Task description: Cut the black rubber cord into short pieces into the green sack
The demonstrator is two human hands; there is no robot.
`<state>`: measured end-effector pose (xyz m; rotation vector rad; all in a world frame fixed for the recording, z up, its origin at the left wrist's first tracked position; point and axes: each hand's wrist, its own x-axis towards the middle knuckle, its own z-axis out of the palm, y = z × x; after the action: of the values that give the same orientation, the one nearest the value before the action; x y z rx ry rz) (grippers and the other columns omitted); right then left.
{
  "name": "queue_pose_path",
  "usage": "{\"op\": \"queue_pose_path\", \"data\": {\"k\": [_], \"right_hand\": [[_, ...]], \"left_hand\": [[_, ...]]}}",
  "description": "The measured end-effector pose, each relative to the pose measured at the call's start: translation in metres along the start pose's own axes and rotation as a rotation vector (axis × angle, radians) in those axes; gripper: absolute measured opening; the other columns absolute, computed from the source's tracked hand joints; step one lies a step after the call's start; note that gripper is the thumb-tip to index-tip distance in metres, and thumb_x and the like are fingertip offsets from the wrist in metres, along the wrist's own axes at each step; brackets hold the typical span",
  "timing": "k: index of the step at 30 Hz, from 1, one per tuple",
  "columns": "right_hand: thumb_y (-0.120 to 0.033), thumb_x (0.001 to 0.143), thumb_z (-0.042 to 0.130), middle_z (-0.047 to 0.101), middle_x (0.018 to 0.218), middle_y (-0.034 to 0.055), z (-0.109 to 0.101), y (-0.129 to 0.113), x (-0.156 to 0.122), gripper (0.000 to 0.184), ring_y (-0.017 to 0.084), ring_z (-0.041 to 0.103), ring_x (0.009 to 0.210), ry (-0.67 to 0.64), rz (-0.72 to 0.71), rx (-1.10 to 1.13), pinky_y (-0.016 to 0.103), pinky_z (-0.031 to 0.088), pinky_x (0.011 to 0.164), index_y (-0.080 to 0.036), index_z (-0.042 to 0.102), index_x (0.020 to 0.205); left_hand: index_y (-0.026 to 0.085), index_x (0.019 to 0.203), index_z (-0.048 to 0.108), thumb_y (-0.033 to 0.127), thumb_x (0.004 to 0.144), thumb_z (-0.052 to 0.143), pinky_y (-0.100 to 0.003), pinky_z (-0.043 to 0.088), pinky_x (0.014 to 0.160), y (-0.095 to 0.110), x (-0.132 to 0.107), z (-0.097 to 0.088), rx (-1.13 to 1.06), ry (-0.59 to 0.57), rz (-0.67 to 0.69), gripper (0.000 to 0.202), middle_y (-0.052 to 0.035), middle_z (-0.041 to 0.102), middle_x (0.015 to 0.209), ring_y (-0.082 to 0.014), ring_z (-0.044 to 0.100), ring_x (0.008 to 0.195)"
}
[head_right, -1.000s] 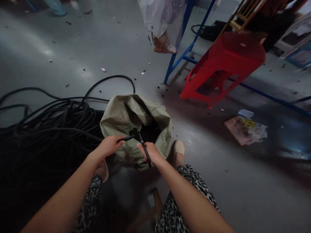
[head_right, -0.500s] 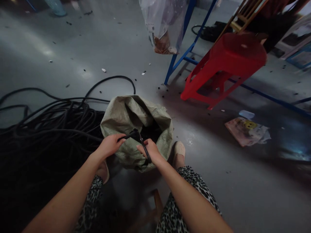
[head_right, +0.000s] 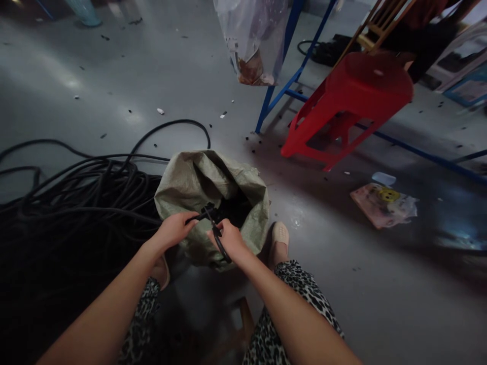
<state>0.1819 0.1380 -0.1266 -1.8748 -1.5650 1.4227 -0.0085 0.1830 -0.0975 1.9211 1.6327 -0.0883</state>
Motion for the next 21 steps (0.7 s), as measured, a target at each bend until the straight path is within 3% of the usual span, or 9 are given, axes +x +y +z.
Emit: {"op": "queue_pose_path", "data": {"k": [5,9,12,16,21], "right_hand": [[-0.050,0.069,0.073,0.059,0.056,0.0007,0.004,-0.001,-0.001,0.045,0.013,0.053,0.044,-0.040,0.229,-0.021,0.022,0.034,0.045,-0.017,0.051,0.091],[-0.058,0.072,0.067,0.059,0.054,0.0034,-0.002,-0.007,-0.002,0.046,0.014,0.052,0.040,-0.183,0.336,0.061,0.023,0.034,0.041,-0.015,0.054,0.083],[-0.056,0.071,0.068,0.059,0.057,0.0031,-0.009,-0.010,-0.004,0.044,0.011,0.051,0.046,-0.241,0.236,0.083,0.021,0.034,0.044,-0.014,0.056,0.073],[-0.049,0.067,0.075,0.057,0.065,0.0003,-0.015,-0.005,-0.003,0.041,0.010,0.050,0.057,-0.210,0.077,0.155,0.020,0.036,0.052,-0.012,0.060,0.078],[-0.050,0.073,0.069,0.058,0.071,0.0020,-0.021,0.002,0.002,0.041,0.011,0.051,0.062,-0.154,0.061,0.153,0.021,0.039,0.056,-0.012,0.061,0.082]], "left_hand": [[0.018,0.119,0.063,0.032,0.089,0.044,-0.033,0.046,0.093,0.001,0.003,0.004,-0.035,0.023,0.035,0.038,-0.0082,0.067,0.118,-0.0233,0.061,0.109],[0.018,0.119,0.063,0.032,0.089,0.045,-0.033,0.046,0.095,0.003,0.006,0.004,-0.090,0.056,0.030,0.038,-0.0081,0.066,0.119,-0.0227,0.061,0.110],[0.017,0.118,0.064,0.031,0.088,0.046,-0.032,0.046,0.096,0.003,0.007,0.004,-0.140,0.068,0.044,0.038,-0.0079,0.067,0.119,-0.0222,0.061,0.110],[0.020,0.116,0.065,0.032,0.088,0.047,-0.031,0.047,0.095,0.000,0.008,0.003,-0.161,0.110,0.053,0.035,-0.0059,0.068,0.116,-0.0210,0.062,0.107],[0.020,0.117,0.064,0.034,0.088,0.047,-0.032,0.047,0.093,-0.006,0.008,0.002,-0.113,0.188,0.011,0.035,-0.0056,0.068,0.115,-0.0212,0.062,0.106]]}}
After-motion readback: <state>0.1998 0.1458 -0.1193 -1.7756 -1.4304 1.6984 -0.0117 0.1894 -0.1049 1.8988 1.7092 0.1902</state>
